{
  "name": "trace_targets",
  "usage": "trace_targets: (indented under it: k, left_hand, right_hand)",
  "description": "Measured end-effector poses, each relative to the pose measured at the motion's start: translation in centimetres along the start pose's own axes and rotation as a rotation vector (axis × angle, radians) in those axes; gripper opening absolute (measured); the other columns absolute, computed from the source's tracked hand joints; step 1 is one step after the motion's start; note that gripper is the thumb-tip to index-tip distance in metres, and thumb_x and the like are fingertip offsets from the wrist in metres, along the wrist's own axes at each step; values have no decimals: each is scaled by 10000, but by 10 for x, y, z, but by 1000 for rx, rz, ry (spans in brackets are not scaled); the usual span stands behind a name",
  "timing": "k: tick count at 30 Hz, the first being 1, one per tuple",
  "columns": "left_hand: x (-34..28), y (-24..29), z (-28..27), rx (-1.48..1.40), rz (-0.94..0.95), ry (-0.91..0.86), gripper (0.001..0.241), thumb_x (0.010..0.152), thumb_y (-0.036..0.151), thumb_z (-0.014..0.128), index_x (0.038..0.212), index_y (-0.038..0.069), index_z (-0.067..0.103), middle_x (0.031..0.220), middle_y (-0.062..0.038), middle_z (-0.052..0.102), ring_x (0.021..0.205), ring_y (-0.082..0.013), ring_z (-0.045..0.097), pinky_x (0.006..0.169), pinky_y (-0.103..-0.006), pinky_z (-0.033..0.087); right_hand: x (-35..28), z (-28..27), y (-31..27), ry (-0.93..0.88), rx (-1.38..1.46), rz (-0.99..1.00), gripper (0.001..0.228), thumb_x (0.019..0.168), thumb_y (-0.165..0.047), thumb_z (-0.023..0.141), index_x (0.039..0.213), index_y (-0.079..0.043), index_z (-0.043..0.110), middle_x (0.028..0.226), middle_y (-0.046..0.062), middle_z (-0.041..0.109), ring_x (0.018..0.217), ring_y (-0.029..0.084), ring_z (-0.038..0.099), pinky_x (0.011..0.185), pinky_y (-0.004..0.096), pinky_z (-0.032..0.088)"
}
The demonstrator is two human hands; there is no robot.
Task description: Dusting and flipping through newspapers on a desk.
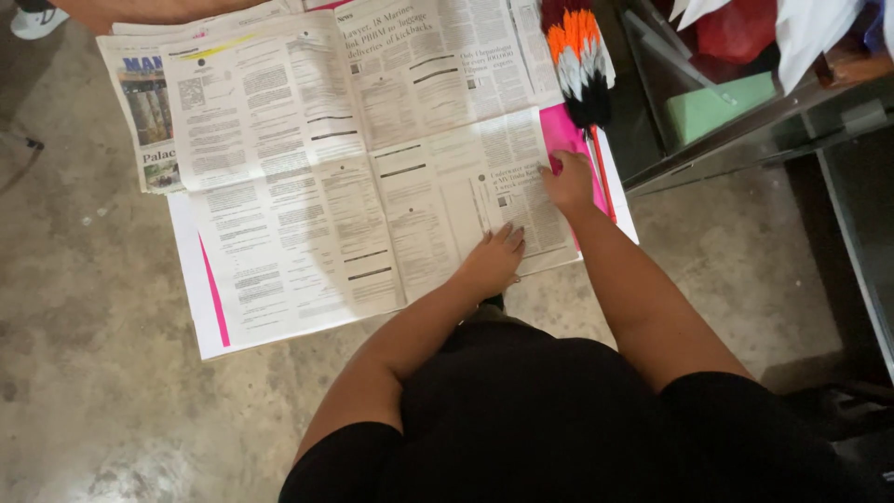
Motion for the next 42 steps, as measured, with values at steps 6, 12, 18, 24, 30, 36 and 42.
trace_targets:
  k: [6, 12, 18, 24, 30, 36, 42]
  left_hand:
    - [-8, -1, 4, -1, 44, -35, 685, 878, 345, 775, 1425, -13, 568, 1535, -182, 485, 1490, -400, 359, 1142, -603, 420]
    - [-5, -4, 12, -40, 27, -23, 703, 873, 335, 763, 1445, -9, 542, 1543, -162, 482, 1493, -383, 375, 1164, -587, 411]
    - [-11, -2, 9, -89, -13, 69, 823, 803, 322, 822, 1487, 13, 484, 1565, -177, 453, 1480, -379, 404, 1196, -572, 393]
    - [-33, -12, -12, -128, -461, -1, 1194, 734, 574, 839, 1628, 56, 242, 1692, -244, 159, 1564, -439, 153, 1193, -735, 185]
    - [-32, -20, 6, -81, -446, -17, 1306, 657, 656, 850, 1637, 84, 203, 1707, -196, 122, 1583, -379, 117, 1241, -682, 148]
    - [-31, -20, 9, -85, -438, -6, 1319, 654, 650, 849, 1640, 67, 195, 1709, -198, 123, 1580, -382, 132, 1242, -681, 151]
    - [-31, -22, 14, -68, -440, 6, 1328, 635, 667, 844, 1639, 76, 206, 1704, -184, 153, 1580, -376, 139, 1238, -674, 169]
  right_hand:
    - [36, 35, 19, -82, 155, 217, 493, 773, -464, 820, 1188, -211, 736, 1051, 52, 718, 1107, 271, 673, 981, 400, 522]
    - [50, 45, 35, 59, 17, 292, 220, 677, -447, 803, 874, -368, 744, 821, -87, 747, 930, 214, 742, 843, 357, 576]
    - [34, 5, -7, 44, -96, 205, 307, 742, -448, 814, 942, -215, 793, 905, 83, 780, 957, 342, 741, 880, 446, 590]
    - [37, 6, 6, 62, 41, 222, 250, 727, -364, 842, 962, -284, 811, 901, 57, 773, 951, 327, 740, 874, 404, 602]
    - [41, 5, 7, 53, 88, 186, 257, 696, -368, 837, 949, -321, 825, 876, 39, 779, 936, 323, 736, 847, 389, 605]
    - [36, -7, -11, 11, 74, 159, 272, 722, -343, 786, 992, -323, 819, 884, 27, 777, 943, 320, 734, 864, 422, 609]
    - [28, -18, -19, 3, 119, 197, 233, 768, -333, 770, 993, -296, 817, 938, 55, 782, 1000, 331, 718, 899, 416, 586]
Point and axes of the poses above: each hand's wrist, its own x-axis towards the middle knuckle, its own z-axis out of the palm, y = z × x, the point moved 5 cm from there along x, towards the middle knuckle
